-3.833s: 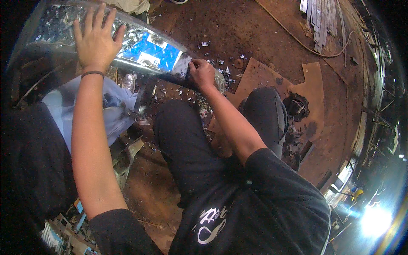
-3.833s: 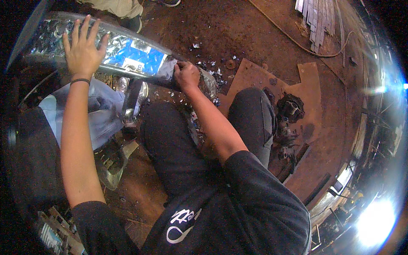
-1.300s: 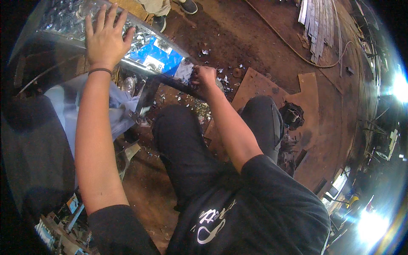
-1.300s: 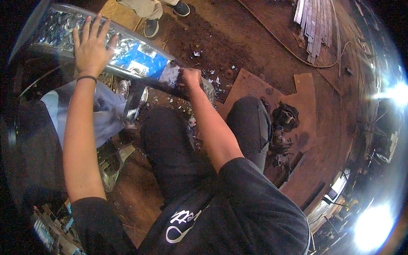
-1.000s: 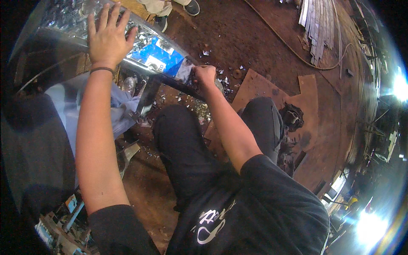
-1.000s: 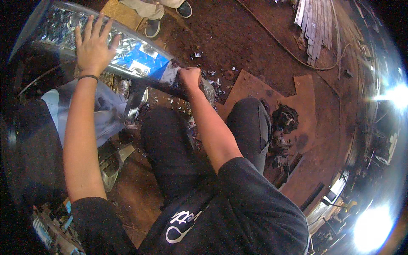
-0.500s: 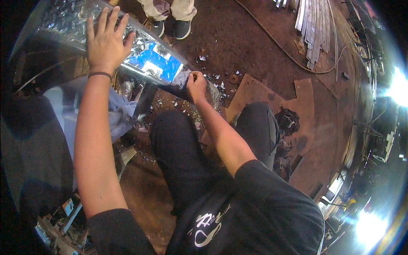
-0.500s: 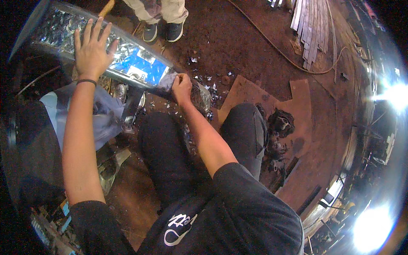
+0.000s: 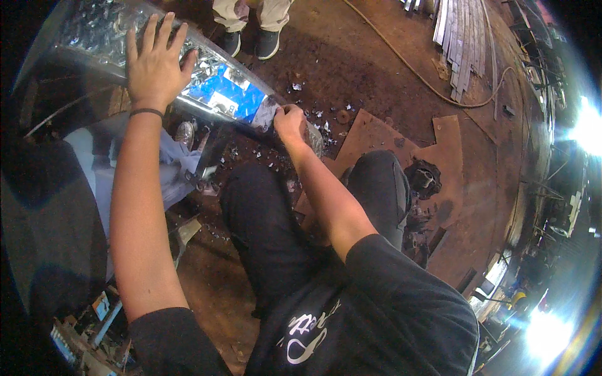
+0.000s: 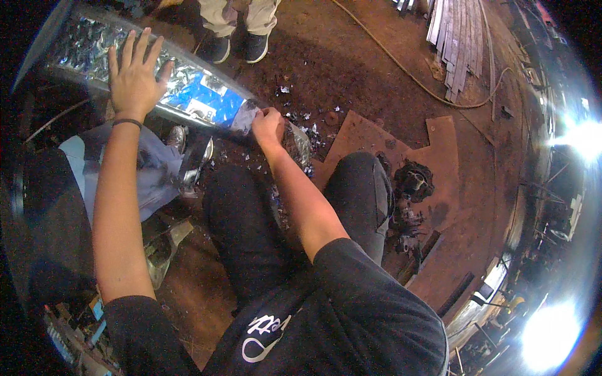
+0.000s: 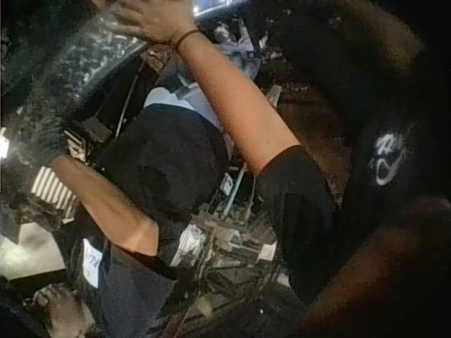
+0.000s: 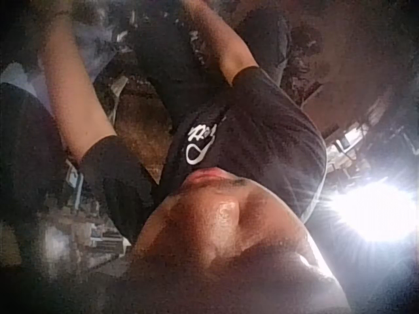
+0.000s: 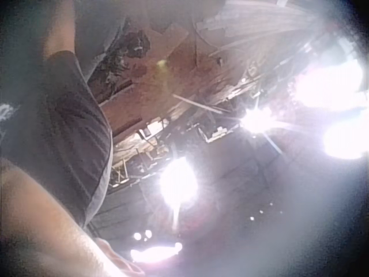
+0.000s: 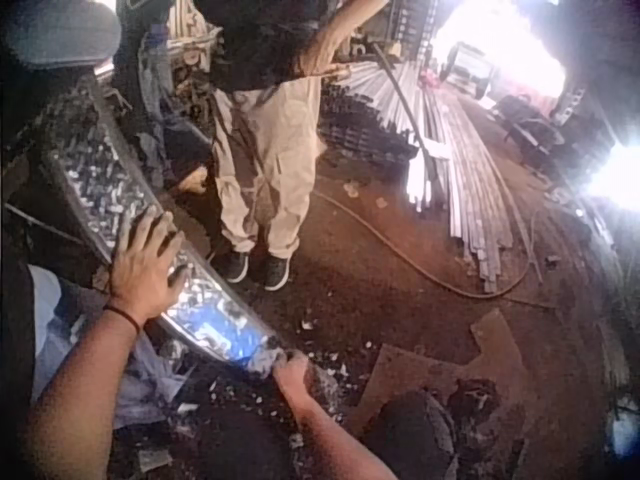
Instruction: The person scrapes a reflective metal sheet with a small handheld tool, removing surface residue while seated on the floor. The person repeatedly scrapes the same area, producing small debris that accumulates on the floor.
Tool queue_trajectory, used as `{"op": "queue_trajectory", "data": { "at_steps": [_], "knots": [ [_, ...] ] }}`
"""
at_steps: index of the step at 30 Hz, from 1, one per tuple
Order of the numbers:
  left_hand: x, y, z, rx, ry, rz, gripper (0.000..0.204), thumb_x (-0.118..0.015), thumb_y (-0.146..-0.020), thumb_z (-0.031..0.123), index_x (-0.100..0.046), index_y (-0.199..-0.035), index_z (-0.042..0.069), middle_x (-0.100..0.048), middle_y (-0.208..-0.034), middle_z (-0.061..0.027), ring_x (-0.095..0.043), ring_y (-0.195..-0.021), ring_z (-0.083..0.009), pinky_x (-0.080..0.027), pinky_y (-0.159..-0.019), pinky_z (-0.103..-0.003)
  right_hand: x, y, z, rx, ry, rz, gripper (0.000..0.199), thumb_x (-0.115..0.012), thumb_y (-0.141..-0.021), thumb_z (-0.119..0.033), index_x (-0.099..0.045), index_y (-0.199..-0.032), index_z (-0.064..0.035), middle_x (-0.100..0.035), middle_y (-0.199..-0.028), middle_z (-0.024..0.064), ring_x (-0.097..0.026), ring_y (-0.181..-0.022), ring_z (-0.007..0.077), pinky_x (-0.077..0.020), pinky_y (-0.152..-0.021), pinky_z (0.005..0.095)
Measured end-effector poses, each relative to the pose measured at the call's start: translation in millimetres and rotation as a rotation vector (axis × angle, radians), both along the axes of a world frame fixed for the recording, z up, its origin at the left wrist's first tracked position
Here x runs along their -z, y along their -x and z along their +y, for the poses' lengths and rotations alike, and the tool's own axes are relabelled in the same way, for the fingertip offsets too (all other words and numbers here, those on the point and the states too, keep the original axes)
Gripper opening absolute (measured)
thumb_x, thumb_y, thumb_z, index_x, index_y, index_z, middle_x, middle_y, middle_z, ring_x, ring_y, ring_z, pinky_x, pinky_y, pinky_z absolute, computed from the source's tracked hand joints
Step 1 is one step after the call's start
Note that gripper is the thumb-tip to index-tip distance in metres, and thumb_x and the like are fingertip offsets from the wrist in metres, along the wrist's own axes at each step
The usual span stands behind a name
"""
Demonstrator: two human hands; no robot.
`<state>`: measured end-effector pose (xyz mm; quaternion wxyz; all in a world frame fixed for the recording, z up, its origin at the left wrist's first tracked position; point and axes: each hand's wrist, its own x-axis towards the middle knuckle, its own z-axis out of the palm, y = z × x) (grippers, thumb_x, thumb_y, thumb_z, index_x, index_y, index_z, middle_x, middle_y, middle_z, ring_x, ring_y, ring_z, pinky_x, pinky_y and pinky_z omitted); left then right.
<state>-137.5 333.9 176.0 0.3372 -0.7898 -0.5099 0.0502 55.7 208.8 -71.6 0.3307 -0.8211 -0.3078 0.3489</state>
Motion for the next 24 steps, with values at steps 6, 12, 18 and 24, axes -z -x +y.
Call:
{"op": "queue_trajectory", "data": {
  "at_steps": [6, 12, 18, 24],
  "knots": [
    [4.7, -10.0, 5.4, 0.03, -0.002, -0.039, 0.053, -0.055, -0.099, 0.051, -0.058, -0.145, 0.025, -0.043, -0.16, 0.0008, -0.032, -0.152, -0.0246, -0.016, -0.125, -0.055, 58.7, -13.5, -17.1, -0.065, -0.392, -0.048, 0.016, -0.066, -0.094, -0.014, -0.066, -0.1, 0.0006, -0.07, -0.101, 0.0212, -0.068, -0.096, 0.0398, -0.0528, -0.088, 0.047],
    [4.4, -9.9, 4.6, 0.015, 0.004, -0.027, 0.054, -0.055, -0.099, 0.051, -0.057, -0.146, 0.025, -0.044, -0.16, 0.0009, -0.032, -0.152, -0.0247, -0.016, -0.125, -0.055, 52.0, -18.2, -28.9, -0.046, -0.456, -0.093, 0.025, -0.072, -0.09, -0.018, -0.073, -0.109, -0.0007, -0.071, -0.101, 0.0186, -0.069, -0.095, 0.0345, -0.0537, -0.087, 0.0415],
    [5.1, -0.8, 2.1, 0.005, -0.005, -0.016, 0.054, -0.056, -0.098, 0.051, -0.057, -0.145, 0.025, -0.044, -0.16, 0.0008, -0.032, -0.151, -0.0248, -0.017, -0.125, -0.055, 21.6, 2.1, -22.0, 0.004, -0.198, -0.09, 0.021, -0.071, -0.091, -0.024, -0.077, -0.103, -0.0084, -0.071, -0.101, 0.0144, -0.068, -0.094, 0.0354, -0.0536, -0.084, 0.0436],
    [6.4, -6.1, 4.2, 0.024, -0.01, -0.019, 0.053, -0.056, -0.098, 0.051, -0.058, -0.144, 0.026, -0.045, -0.159, 0.001, -0.034, -0.15, -0.0246, -0.018, -0.125, -0.055, 44.5, 2.3, -19.8, -0.057, -0.315, -0.145, 0.014, -0.061, -0.097, -0.018, -0.064, -0.105, -0.0063, -0.064, -0.111, 0.0161, -0.064, -0.103, 0.04, -0.0521, -0.086, 0.0486]
  ]
}}
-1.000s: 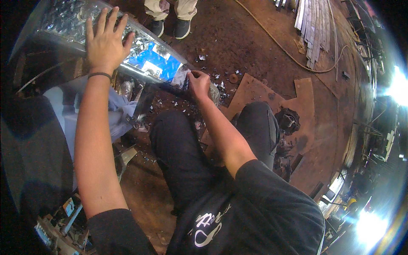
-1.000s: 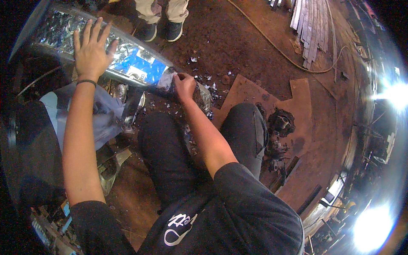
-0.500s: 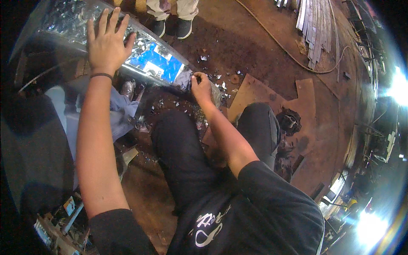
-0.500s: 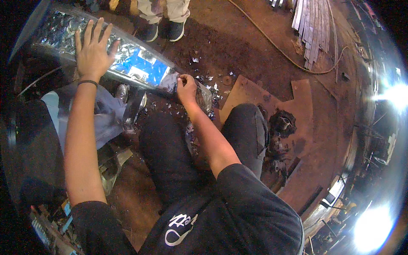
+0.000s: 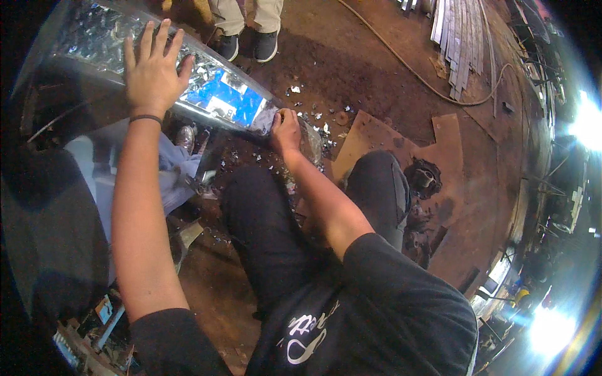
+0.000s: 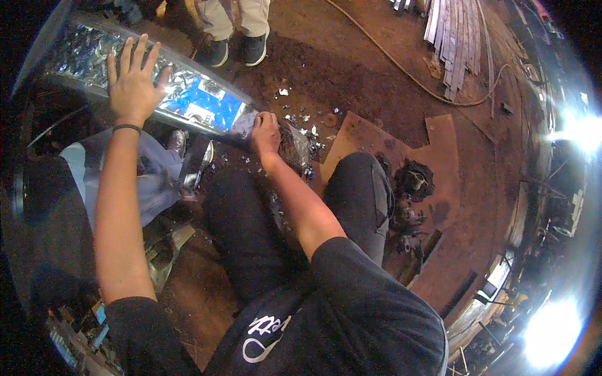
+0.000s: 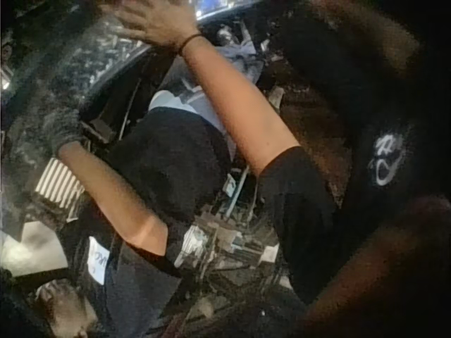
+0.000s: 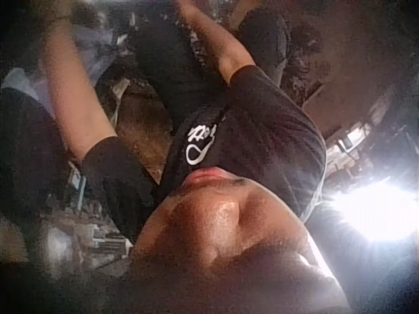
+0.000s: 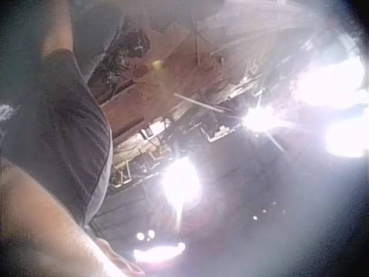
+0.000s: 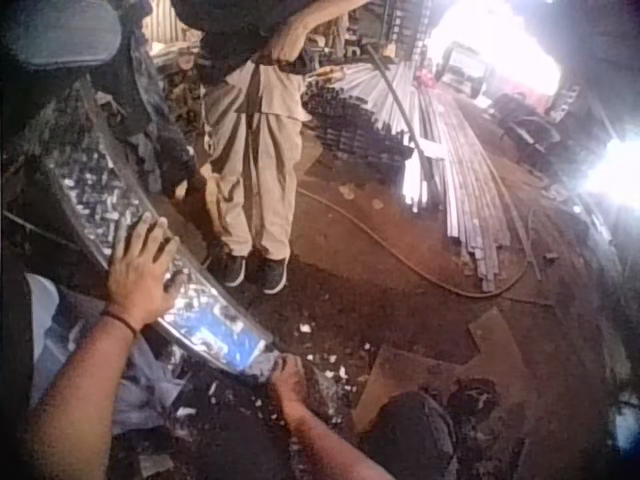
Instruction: The person scrapes a reflective metal sheet with a small handheld tool, removing surface residue while seated on the floor. The person repeatedly scrapes the same area, producing small debris that accumulates on the floor.
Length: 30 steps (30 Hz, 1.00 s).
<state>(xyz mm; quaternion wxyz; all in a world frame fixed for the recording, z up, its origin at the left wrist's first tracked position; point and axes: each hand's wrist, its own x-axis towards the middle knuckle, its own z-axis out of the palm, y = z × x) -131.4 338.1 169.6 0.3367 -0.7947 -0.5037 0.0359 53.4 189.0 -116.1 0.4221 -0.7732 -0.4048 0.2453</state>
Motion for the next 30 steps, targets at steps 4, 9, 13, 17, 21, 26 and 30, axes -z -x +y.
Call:
{"op": "queue_trajectory", "data": {
  "at_steps": [4, 9, 13, 17, 21, 26, 30],
  "knots": [
    [-1.9, 2.0, 0.0, 0.011, -0.008, -0.005, 0.053, -0.055, -0.098, 0.052, -0.059, -0.144, 0.026, -0.045, -0.159, 0.001, -0.034, -0.15, -0.0246, -0.018, -0.125, -0.055, 19.0, -10.9, -2.9, -0.067, -0.16, 0.038, 0.015, -0.063, -0.096, -0.015, -0.066, -0.104, -0.0028, -0.066, -0.107, 0.0171, -0.065, -0.101, 0.038, -0.0524, -0.087, 0.0461],
    [1.0, 1.9, 0.4, 0.013, -0.011, -0.011, 0.053, -0.055, -0.098, 0.052, -0.059, -0.144, 0.026, -0.045, -0.159, 0.001, -0.035, -0.15, -0.0246, -0.018, -0.125, -0.055, 10.7, -13.0, -8.9, 0.018, -0.171, 0.184, 0.023, -0.073, -0.091, -0.021, -0.073, -0.101, -0.0004, -0.071, -0.102, 0.0162, -0.069, -0.096, 0.0317, -0.0531, -0.089, 0.0395],
    [1.7, 4.2, -0.5, -0.004, -0.01, 0.002, 0.053, -0.056, -0.098, 0.052, -0.059, -0.144, 0.026, -0.045, -0.159, 0.0007, -0.036, -0.149, -0.0247, -0.018, -0.125, -0.055, -12.4, -5.5, -8.1, 0.027, -0.059, 0.089, 0.024, -0.075, -0.09, -0.024, -0.076, -0.098, -0.0013, -0.072, -0.105, 0.0175, -0.07, -0.097, 0.0315, -0.0533, -0.089, 0.0387],
    [1.1, 2.2, 0.4, 0.004, -0.006, -0.01, 0.053, -0.056, -0.098, 0.051, -0.059, -0.144, 0.025, -0.045, -0.159, 0.0004, -0.035, -0.149, -0.0247, -0.018, -0.125, -0.055, -15.3, -1.7, -0.9, 0.079, 0.03, 0.156, 0.023, -0.072, -0.091, -0.024, -0.076, -0.098, -0.002, -0.072, -0.105, 0.0189, -0.069, -0.098, 0.0349, -0.0529, -0.088, 0.0408],
    [-0.7, 1.9, -0.3, 0.007, -0.001, -0.011, 0.053, -0.057, -0.098, 0.05, -0.059, -0.144, 0.025, -0.045, -0.159, 0.0003, -0.035, -0.15, -0.0248, -0.017, -0.125, -0.055, -6.1, 0.8, 5.7, 0.06, 0.06, 0.116, 0.022, -0.068, -0.093, -0.021, -0.072, -0.101, -0.0011, -0.071, -0.104, 0.0199, -0.067, -0.098, 0.0387, -0.0524, -0.088, 0.0439],
    [1.9, 4.5, 2.5, 0.034, -0.015, -0.034, 0.052, -0.055, -0.098, 0.05, -0.059, -0.144, 0.025, -0.046, -0.159, 0.0001, -0.035, -0.15, -0.0247, -0.017, -0.125, -0.056, 15.6, -17.0, -8.2, -0.064, -0.037, 0.202, 0.02, -0.068, -0.094, -0.019, -0.07, -0.102, -0.0003, -0.071, -0.106, 0.0203, -0.068, -0.1, 0.0373, -0.0525, -0.089, 0.0438],
    [2.6, 8.4, -1.5, 0.008, -0.005, -0.01, 0.053, -0.055, -0.098, 0.051, -0.058, -0.144, 0.026, -0.044, -0.16, 0.0004, -0.034, -0.15, -0.024, -0.017, -0.125, -0.056, -0.7, -14.5, -17.9, -0.073, -0.089, 0.328, 0.022, -0.074, -0.089, -0.016, -0.073, -0.105, -0.0003, -0.072, -0.106, 0.0199, -0.07, -0.1, 0.0344, -0.0537, -0.09, 0.0404]
  ]
}}
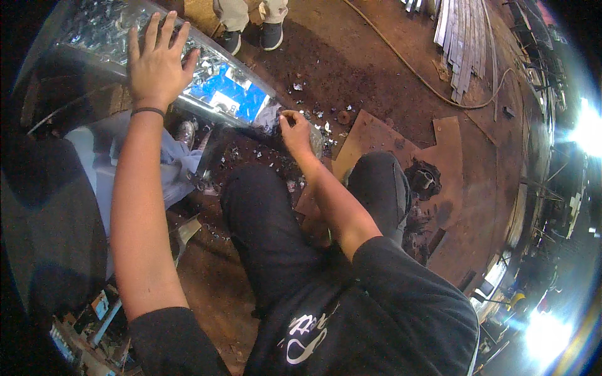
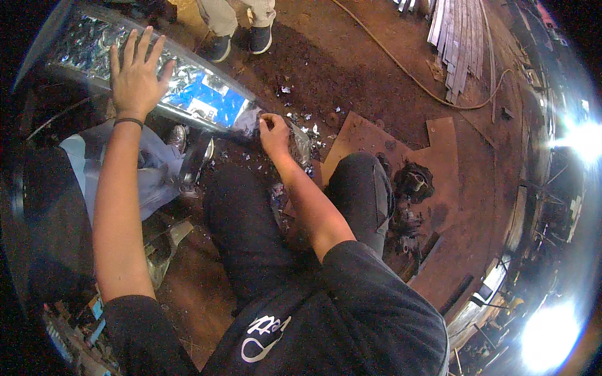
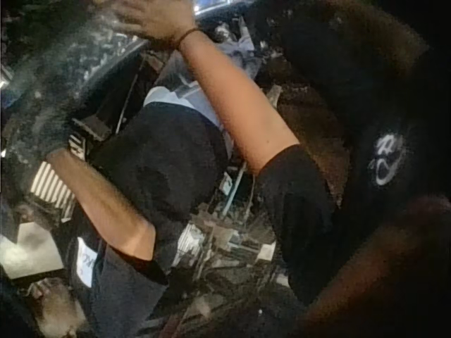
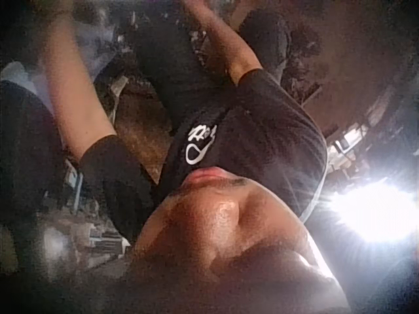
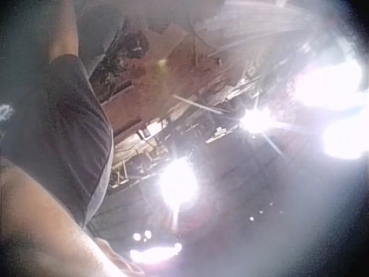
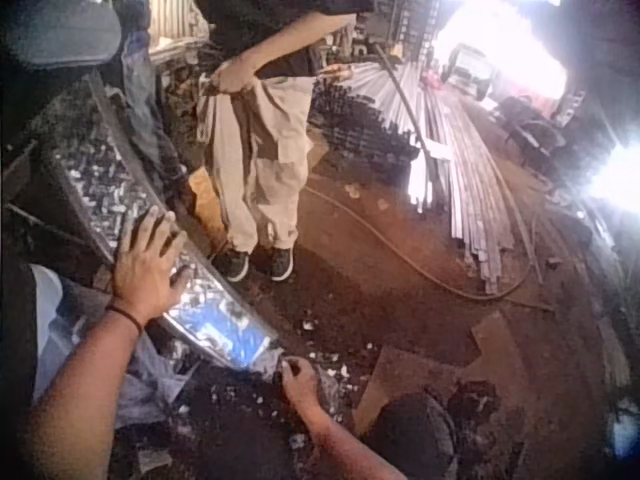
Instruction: The person scrapes a reflective metal sheet with a small handheld tool, removing surface residue while seated on the floor. The person repeatedly scrapes the same area, producing small debris that accumulates on the floor.
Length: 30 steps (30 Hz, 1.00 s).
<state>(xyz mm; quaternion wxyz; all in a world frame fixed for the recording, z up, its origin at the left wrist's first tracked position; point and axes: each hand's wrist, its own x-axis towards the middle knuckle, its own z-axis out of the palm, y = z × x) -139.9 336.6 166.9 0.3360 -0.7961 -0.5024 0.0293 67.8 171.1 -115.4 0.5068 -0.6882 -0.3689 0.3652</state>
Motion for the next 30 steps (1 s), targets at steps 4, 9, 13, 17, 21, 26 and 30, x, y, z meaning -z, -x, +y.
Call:
{"op": "queue_trajectory", "data": {
  "at_steps": [4, 9, 13, 17, 21, 26, 30],
  "knots": [
    [-3.6, -8.6, 0.3, -0.037, 0.03, 0.013, 0.054, -0.055, -0.098, 0.051, -0.057, -0.146, 0.026, -0.042, -0.161, 0.0013, -0.032, -0.152, -0.0236, -0.016, -0.126, -0.055, 1.9, -5.0, 3.9, -0.002, -0.104, -0.242, 0.026, -0.078, -0.085, -0.014, -0.075, -0.109, -0.0031, -0.073, -0.104, 0.0176, -0.071, -0.096, 0.0324, -0.0552, -0.087, 0.0371],
    [-7.6, -8.9, -1.3, -0.055, 0.023, 0.027, 0.054, -0.056, -0.098, 0.051, -0.056, -0.146, 0.027, -0.042, -0.161, 0.0018, -0.032, -0.151, -0.0231, -0.016, -0.126, -0.054, 1.1, 2.7, 8.4, -0.019, -0.018, -0.327, 0.021, -0.073, -0.089, -0.013, -0.074, -0.109, -0.0058, -0.071, -0.106, 0.016, -0.07, -0.095, 0.0355, -0.0558, -0.084, 0.04],
    [-6.9, -9.5, -1.9, -0.037, 0.041, 0.027, 0.054, -0.057, -0.098, 0.05, -0.057, -0.146, 0.026, -0.043, -0.161, 0.0015, -0.033, -0.151, -0.0233, -0.018, -0.125, -0.054, 8.9, 2.5, 6.3, -0.052, -0.073, -0.472, 0.014, -0.067, -0.092, -0.01, -0.069, -0.105, -0.0048, -0.067, -0.105, 0.0168, -0.068, -0.095, 0.0382, -0.0551, -0.083, 0.0427],
    [-3.9, -5.6, -4.8, -0.012, 0.032, 0.012, 0.053, -0.057, -0.098, 0.051, -0.059, -0.144, 0.026, -0.044, -0.16, 0.001, -0.034, -0.151, -0.0242, -0.019, -0.125, -0.055, 10.3, -1.5, -4.1, -0.056, -0.173, -0.379, 0.011, -0.067, -0.092, -0.007, -0.067, -0.103, -0.0032, -0.066, -0.104, 0.0181, -0.067, -0.096, 0.0384, -0.0546, -0.084, 0.0429],
    [-2.1, -4.7, 0.4, -0.013, 0.003, 0.019, 0.053, -0.057, -0.098, 0.051, -0.059, -0.144, 0.026, -0.044, -0.16, 0.001, -0.035, -0.15, -0.0245, -0.019, -0.124, -0.056, -0.8, 3.5, -0.5, 0.015, -0.251, -0.374, 0.015, -0.072, -0.089, -0.009, -0.07, -0.103, -0.002, -0.067, -0.102, 0.0173, -0.067, -0.095, 0.0362, -0.0542, -0.084, 0.0421],
    [-4.5, -9.1, 0.1, -0.031, 0.011, 0.026, 0.053, -0.056, -0.098, 0.052, -0.059, -0.144, 0.026, -0.044, -0.16, 0.0008, -0.034, -0.151, -0.0245, -0.018, -0.125, -0.056, 6.6, 6.8, 5.0, 0.029, -0.137, -0.265, 0.017, -0.074, -0.088, -0.011, -0.071, -0.103, -0.0035, -0.068, -0.103, 0.0146, -0.068, -0.095, 0.0346, -0.055, -0.083, 0.0419],
    [-5.3, -11.2, 1.1, -0.022, 0.013, 0.029, 0.053, -0.055, -0.099, 0.052, -0.059, -0.145, 0.025, -0.044, -0.16, 0.0003, -0.033, -0.151, -0.0248, -0.017, -0.125, -0.056, 7.9, 9.5, 7.7, 0.045, -0.139, -0.394, 0.013, -0.07, -0.091, -0.01, -0.069, -0.103, -0.005, -0.067, -0.104, 0.0149, -0.067, -0.096, 0.0375, -0.0551, -0.083, 0.0437]
  ]
}}
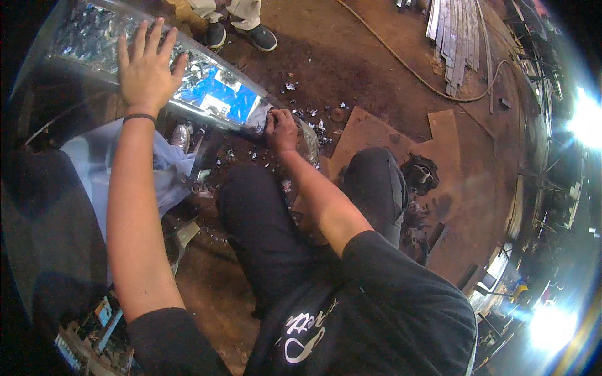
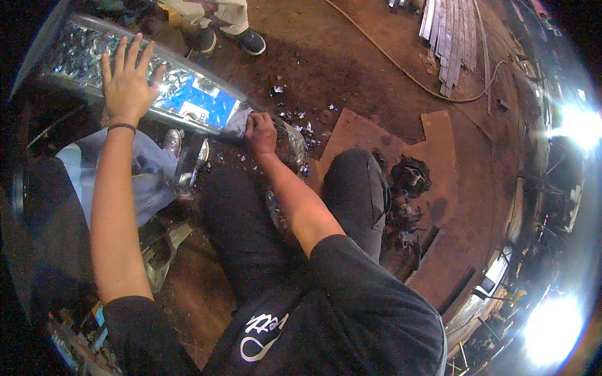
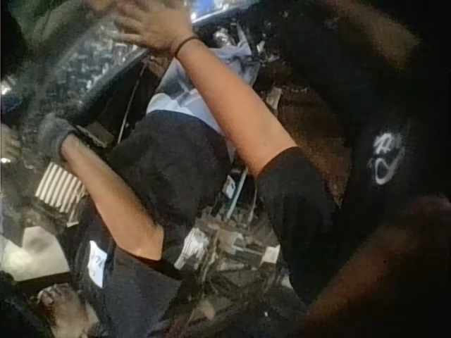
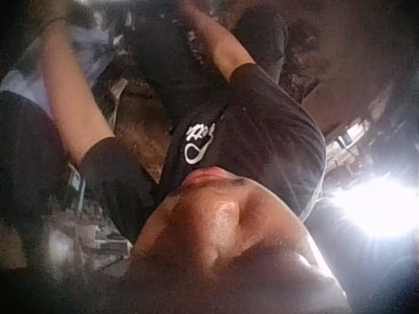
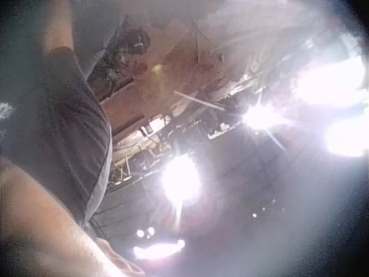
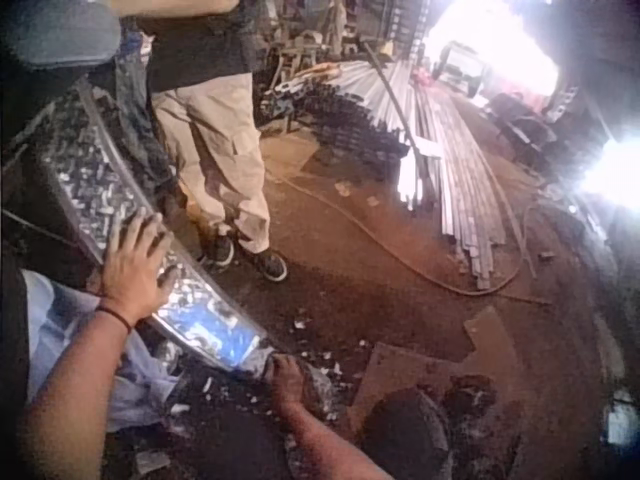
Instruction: The person scrapes a reflective metal sheet with a small handheld tool, removing surface residue while seated on the floor. The person repeatedly scrapes the same area, producing small debris that accumulates on the floor.
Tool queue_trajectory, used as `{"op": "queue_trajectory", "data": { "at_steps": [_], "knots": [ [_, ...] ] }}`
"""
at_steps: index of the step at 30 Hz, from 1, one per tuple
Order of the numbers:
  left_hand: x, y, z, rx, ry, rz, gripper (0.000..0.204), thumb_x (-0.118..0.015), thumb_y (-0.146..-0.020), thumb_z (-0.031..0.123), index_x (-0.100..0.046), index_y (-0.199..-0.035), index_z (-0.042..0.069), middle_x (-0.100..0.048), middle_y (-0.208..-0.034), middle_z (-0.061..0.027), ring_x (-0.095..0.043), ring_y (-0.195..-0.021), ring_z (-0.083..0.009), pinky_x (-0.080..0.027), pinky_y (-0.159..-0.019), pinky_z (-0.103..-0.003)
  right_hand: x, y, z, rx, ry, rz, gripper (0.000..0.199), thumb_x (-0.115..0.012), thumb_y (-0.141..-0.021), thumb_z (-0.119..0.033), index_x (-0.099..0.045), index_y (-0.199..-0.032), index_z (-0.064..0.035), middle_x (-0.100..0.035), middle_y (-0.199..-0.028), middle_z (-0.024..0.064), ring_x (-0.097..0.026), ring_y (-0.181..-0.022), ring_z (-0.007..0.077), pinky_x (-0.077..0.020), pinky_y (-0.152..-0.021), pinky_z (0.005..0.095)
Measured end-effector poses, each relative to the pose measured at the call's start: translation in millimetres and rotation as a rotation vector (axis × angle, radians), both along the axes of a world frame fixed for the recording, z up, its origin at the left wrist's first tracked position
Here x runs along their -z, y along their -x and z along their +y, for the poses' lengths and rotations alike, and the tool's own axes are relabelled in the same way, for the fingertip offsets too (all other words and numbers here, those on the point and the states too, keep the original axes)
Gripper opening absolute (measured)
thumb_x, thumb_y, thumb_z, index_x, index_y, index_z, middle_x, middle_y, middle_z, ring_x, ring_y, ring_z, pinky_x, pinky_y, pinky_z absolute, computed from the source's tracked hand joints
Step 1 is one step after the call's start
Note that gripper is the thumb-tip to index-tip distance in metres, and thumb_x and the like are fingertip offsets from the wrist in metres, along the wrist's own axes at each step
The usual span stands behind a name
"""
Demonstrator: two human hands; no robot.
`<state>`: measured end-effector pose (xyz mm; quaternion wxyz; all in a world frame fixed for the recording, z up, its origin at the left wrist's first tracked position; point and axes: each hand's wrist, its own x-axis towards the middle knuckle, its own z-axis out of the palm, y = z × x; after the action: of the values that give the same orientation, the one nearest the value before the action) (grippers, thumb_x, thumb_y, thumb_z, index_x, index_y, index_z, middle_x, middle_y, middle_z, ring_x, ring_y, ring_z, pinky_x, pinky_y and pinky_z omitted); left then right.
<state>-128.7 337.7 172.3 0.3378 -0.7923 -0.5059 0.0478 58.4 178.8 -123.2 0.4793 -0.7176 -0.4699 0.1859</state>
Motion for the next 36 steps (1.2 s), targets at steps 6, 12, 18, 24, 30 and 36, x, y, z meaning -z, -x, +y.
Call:
{"op": "queue_trajectory", "data": {
  "at_steps": [6, 12, 18, 24, 30, 36],
  "knots": [
    [-1.1, 3.0, -1.2, -0.01, 0.01, 0.001, 0.054, -0.055, -0.099, 0.052, -0.058, -0.145, 0.025, -0.044, -0.16, 0.0, -0.033, -0.151, -0.0249, -0.017, -0.125, -0.056, -7.9, -8.8, -8.1, -0.126, -0.029, -0.02, 0.012, -0.067, -0.093, -0.01, -0.068, -0.104, -0.0051, -0.066, -0.105, 0.0168, -0.066, -0.096, 0.0396, -0.0553, -0.083, 0.0449],
    [0.8, 2.0, 0.4, 0.012, -0.004, -0.011, 0.052, -0.056, -0.098, 0.051, -0.059, -0.144, 0.026, -0.045, -0.16, 0.0006, -0.034, -0.151, -0.0247, -0.018, -0.125, -0.056, -3.1, -16.0, -11.2, -0.11, -0.022, 0.115, 0.016, -0.075, -0.089, -0.013, -0.072, -0.103, -0.0044, -0.068, -0.106, 0.0154, -0.07, -0.093, 0.0334, -0.0562, -0.081, 0.0389],
    [-1.0, 2.8, -0.9, -0.007, -0.004, 0.009, 0.053, -0.056, -0.098, 0.052, -0.059, -0.144, 0.026, -0.044, -0.16, 0.0012, -0.034, -0.151, -0.0244, -0.018, -0.125, -0.056, -4.0, -5.7, -7.0, -0.063, 0.012, 0.199, 0.016, -0.076, -0.087, -0.01, -0.073, -0.102, -0.0043, -0.068, -0.105, 0.0141, -0.069, -0.092, 0.0339, -0.0559, -0.079, 0.0398],
    [-2.3, -0.4, -1.7, -0.007, 0.014, -0.003, 0.054, -0.055, -0.099, 0.052, -0.059, -0.145, 0.025, -0.043, -0.161, -0.0001, -0.032, -0.152, -0.0248, -0.017, -0.125, -0.056, 15.7, -23.6, -9.1, -0.213, -0.053, 0.044, 0.02, -0.075, -0.087, -0.008, -0.071, -0.106, -0.0059, -0.068, -0.106, 0.0141, -0.069, -0.095, 0.0364, -0.0564, -0.082, 0.0406],
    [-2.7, 7.7, -5.0, -0.031, 0.019, 0.027, 0.054, -0.053, -0.099, 0.053, -0.058, -0.145, 0.025, -0.043, -0.161, -0.0003, -0.032, -0.152, -0.0249, -0.017, -0.125, -0.056, -3.8, -30.0, -16.8, -0.282, 0.011, 0.346, 0.041, -0.077, -0.08, -0.005, -0.072, -0.12, -0.0107, -0.065, -0.118, 0.0156, -0.067, -0.105, 0.0362, -0.0568, -0.089, 0.0401],
    [-1.6, -0.8, -2.5, -0.026, 0.011, 0.045, 0.055, -0.053, -0.099, 0.054, -0.058, -0.146, 0.026, -0.044, -0.16, 0.0, -0.032, -0.152, -0.0248, -0.017, -0.125, -0.056, 5.7, -48.5, -15.6, -0.336, 0.105, 0.12, 0.046, -0.08, -0.078, -0.011, -0.075, -0.124, -0.0165, -0.065, -0.123, 0.0156, -0.065, -0.112, 0.0348, -0.0534, -0.099, 0.0418]
  ]
}}
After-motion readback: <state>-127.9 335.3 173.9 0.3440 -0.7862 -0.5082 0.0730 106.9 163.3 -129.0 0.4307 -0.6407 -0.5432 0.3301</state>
